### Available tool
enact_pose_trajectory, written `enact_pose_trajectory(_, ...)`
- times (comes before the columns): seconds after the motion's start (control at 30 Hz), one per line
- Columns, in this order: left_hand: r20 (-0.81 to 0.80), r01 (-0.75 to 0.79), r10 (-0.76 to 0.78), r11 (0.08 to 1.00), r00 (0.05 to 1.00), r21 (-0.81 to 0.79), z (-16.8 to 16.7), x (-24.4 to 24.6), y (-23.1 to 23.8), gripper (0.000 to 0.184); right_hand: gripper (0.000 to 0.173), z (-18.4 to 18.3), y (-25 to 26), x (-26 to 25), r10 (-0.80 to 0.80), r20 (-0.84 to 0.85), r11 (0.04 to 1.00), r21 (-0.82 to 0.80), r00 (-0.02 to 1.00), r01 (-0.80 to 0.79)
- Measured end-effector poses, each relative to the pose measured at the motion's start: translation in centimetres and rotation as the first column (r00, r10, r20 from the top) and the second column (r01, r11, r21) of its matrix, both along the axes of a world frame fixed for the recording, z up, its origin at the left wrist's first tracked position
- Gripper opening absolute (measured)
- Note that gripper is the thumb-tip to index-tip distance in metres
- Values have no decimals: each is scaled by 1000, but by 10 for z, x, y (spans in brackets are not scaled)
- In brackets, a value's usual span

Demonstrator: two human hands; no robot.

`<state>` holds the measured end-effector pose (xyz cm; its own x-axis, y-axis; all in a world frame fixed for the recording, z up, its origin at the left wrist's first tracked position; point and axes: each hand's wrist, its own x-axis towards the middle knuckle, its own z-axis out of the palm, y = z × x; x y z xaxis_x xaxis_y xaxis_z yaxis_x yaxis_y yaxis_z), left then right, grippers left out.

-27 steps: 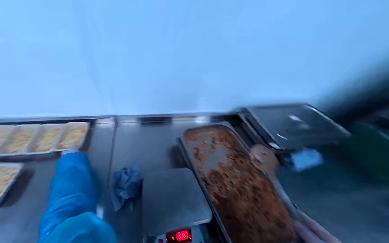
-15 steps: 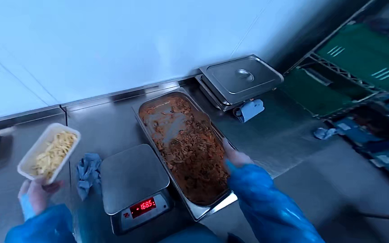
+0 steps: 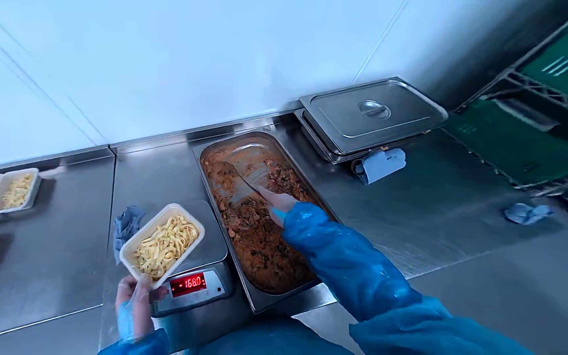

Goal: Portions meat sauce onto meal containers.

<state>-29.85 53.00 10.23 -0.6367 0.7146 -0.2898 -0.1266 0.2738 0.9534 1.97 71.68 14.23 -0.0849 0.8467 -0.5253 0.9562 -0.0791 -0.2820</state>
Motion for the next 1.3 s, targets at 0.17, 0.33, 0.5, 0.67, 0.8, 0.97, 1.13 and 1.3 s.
enact_pose_trajectory(0.17,-82,-16,18,999,996,32,-1,4,5,48,68,2,20,14,-112,3,987,116,994,111)
enact_pose_trajectory(0.33,-169,54,-54,999,984,-8,-9,3,16,47,59,-23,53,16,176,-38,979,113,984,-171)
enact_pose_trajectory(0.5,-198,103,-114,993,974,-63,0,-10,7,51,48,4,-19,59,330,-135,936,173,934,-306)
enact_pose_trajectory(0.67,-167,57,-58,998,984,-12,-11,-10,-5,42,48,22,-127,65,231,-146,969,119,962,-215)
enact_pose_trajectory(0.8,-171,50,-41,998,984,48,-16,-1,2,47,51,5,-174,24,-12,-305,997,73,952,37)
enact_pose_trajectory(0.97,-141,42,-29,995,990,89,-19,11,16,58,50,-11,-184,-11,-472,-668,880,-314,575,357)
enact_pose_trajectory(1.13,-116,34,-24,996,993,85,-18,7,16,57,45,-18,-177,-2,-705,-708,662,-681,-49,312)
enact_pose_trajectory(1.3,-235,-76,122,978,964,193,-24,0,2,59,46,-19,-178,15,-664,-738,694,-669,-123,264)
